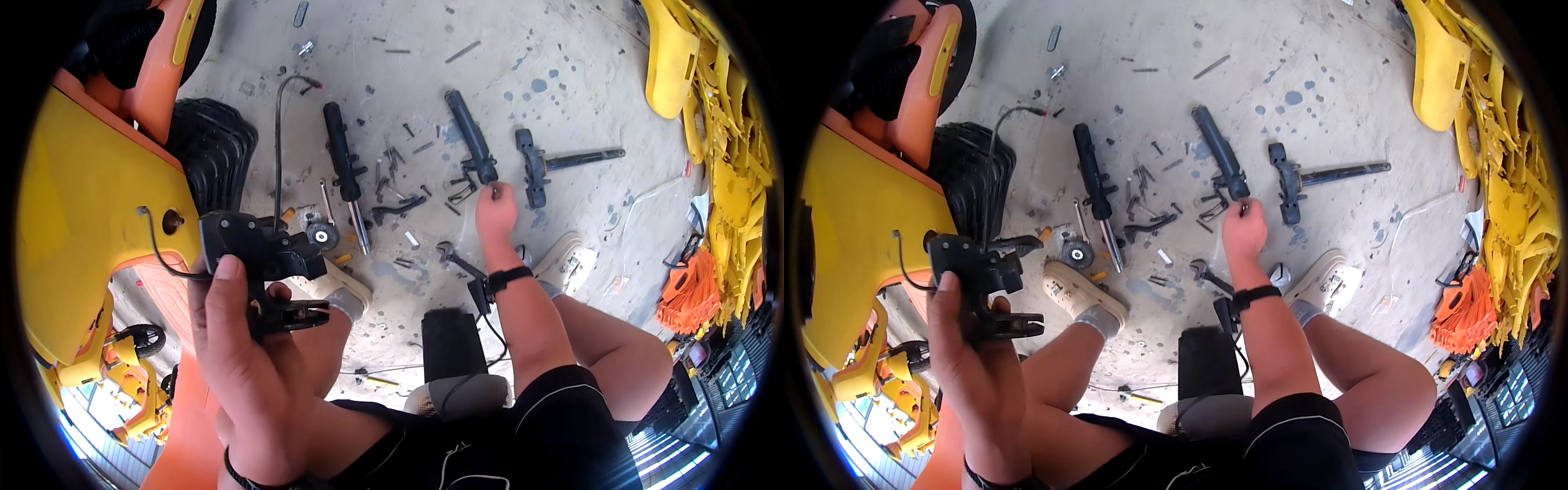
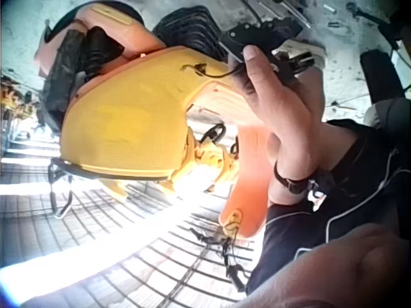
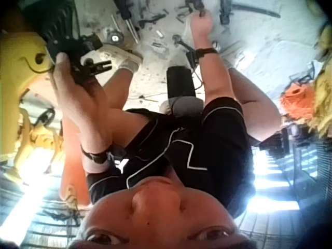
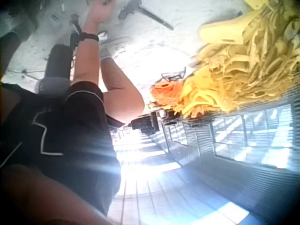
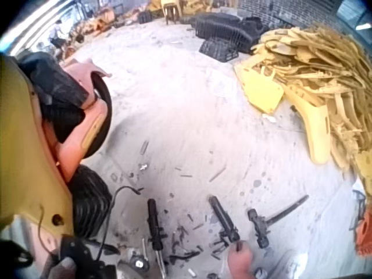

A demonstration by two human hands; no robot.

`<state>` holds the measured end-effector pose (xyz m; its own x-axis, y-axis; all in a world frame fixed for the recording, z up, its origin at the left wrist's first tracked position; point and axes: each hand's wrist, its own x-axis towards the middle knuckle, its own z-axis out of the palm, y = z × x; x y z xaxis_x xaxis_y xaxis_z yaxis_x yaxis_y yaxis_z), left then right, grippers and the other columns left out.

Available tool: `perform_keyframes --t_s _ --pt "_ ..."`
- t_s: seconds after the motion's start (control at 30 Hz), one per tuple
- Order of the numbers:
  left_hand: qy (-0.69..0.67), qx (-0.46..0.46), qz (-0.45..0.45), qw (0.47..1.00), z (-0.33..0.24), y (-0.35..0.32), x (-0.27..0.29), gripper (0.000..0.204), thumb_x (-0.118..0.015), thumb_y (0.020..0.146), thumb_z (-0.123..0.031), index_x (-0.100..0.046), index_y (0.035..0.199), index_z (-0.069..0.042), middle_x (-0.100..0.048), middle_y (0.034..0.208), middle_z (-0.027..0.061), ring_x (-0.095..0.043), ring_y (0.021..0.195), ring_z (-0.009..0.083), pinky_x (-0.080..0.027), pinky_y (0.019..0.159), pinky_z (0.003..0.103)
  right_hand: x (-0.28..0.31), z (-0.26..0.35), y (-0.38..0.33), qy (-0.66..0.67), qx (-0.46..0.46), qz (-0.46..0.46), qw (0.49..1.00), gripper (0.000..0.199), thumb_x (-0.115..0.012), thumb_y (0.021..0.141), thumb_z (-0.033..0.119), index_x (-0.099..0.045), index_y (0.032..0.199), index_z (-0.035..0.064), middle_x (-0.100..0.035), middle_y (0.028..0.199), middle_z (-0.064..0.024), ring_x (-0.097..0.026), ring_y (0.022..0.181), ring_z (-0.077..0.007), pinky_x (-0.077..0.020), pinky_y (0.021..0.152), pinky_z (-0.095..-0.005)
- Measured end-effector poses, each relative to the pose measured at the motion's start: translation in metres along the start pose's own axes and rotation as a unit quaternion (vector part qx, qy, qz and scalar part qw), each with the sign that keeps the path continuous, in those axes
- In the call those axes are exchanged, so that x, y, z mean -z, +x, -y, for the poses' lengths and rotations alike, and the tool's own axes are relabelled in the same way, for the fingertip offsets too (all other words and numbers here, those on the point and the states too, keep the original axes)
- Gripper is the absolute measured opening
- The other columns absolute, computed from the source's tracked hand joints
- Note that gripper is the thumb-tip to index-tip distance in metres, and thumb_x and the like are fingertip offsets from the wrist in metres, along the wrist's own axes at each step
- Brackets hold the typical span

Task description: The person sits on the floor assembling scooter handlebar components. They use a screwdriver to tighten screws on a black plastic part, then attach a cable and insert a bolt, working with various small parts and tools scattered on the floor.

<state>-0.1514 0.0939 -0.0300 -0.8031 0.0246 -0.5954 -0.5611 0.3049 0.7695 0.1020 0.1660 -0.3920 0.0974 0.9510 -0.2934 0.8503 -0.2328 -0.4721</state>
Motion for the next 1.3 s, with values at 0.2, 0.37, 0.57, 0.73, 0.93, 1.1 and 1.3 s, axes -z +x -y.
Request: perform_keyframes --t_s 0.2,0.37,0.57,0.73,0.93,1.1,1.3 --pt "-0.038 0.009 0.03 0.999 0.023 0.023 0.005 0.023 -0.063 0.096 -0.015 -0.058 0.117 -0.008 -0.063 0.102 0.0013 -0.057 0.086 0.0088 -0.045 0.072 0.024 0.072 0.002 -0.025 0.042 0.116 0.409 0.904 0.029 -0.064 0.09 0.027 -0.065 0.11 0.0068 -0.07 0.084 -0.013 -0.069 0.08 -0.0297 -0.0532 0.071 -0.0397" --pt "-0.07 0.004 -0.047 0.996 0.052 0.034 0.02 0.016 -0.064 0.095 -0.015 -0.059 0.108 -0.007 -0.062 0.092 0.0006 -0.057 0.078 0.0087 -0.046 0.063 0.022 0.12 -0.029 -0.054 -0.152 0.139 0.629 0.75 0.052 -0.067 0.086 0.041 -0.061 0.122 0.0046 -0.069 0.104 -0.0172 -0.067 0.096 -0.0344 -0.0524 0.084 -0.0425" --pt "-0.017 -0.011 -0.074 0.997 0.087 0.019 0.031 0.021 -0.062 0.097 -0.016 -0.057 0.111 -0.001 -0.061 0.099 0.0035 -0.055 0.082 0.0102 -0.046 0.072 0.025 0.167 -0.028 -0.102 -0.218 0.132 0.73 0.634 0.062 -0.066 0.086 0.045 -0.056 0.129 0.001 -0.064 0.122 -0.0241 -0.061 0.114 -0.0395 -0.0485 0.097 -0.0445" --pt "-0.04 0.019 -0.058 0.997 0.159 -0.002 0.066 0.029 -0.065 0.095 -0.012 -0.053 0.118 0.003 -0.062 0.107 0.0076 -0.058 0.094 0.0131 -0.047 0.083 0.028 0.196 0.01 -0.114 -0.228 0.098 0.695 0.675 0.058 -0.065 0.088 0.041 -0.057 0.128 0.0007 -0.064 0.122 -0.024 -0.061 0.113 -0.0397 -0.0493 0.096 -0.0438" --pt "0.075 0.053 -0.057 0.994 0.17 -0.062 0.063 0.029 -0.067 0.094 -0.015 -0.057 0.113 0.004 -0.065 0.103 0.0097 -0.061 0.092 0.0146 -0.048 0.083 0.028 0.248 0.046 -0.124 -0.098 0.012 0.622 0.777 0.05 -0.065 0.089 0.038 -0.06 0.123 0.0021 -0.067 0.118 -0.0208 -0.062 0.112 -0.039 -0.0504 0.093 -0.0424" --pt "0.227 -0.024 -0.055 0.972 0.197 -0.084 0.076 0.035 -0.069 0.091 -0.018 -0.058 0.114 0.006 -0.067 0.102 0.0148 -0.065 0.094 0.0217 -0.051 0.085 0.034 0.303 0.045 -0.103 -0.083 -0.148 0.537 0.826 0.051 -0.066 0.088 0.041 -0.058 0.127 0.0088 -0.062 0.126 -0.0127 -0.058 0.119 -0.0332 -0.0505 0.092 -0.052" --pt "0.289 -0.05 -0.051 0.955 0.149 -0.089 0.064 0.034 -0.069 0.09 -0.019 -0.061 0.113 0.004 -0.069 0.101 0.015 -0.066 0.089 0.0224 -0.052 0.081 0.035 0.408 0.058 -0.075 0.422 -0.481 0.476 0.603 0.044 -0.065 0.093 0.031 -0.052 0.129 0.008 -0.054 0.128 -0.0123 -0.051 0.124 -0.0306 -0.0484 0.092 -0.0639"
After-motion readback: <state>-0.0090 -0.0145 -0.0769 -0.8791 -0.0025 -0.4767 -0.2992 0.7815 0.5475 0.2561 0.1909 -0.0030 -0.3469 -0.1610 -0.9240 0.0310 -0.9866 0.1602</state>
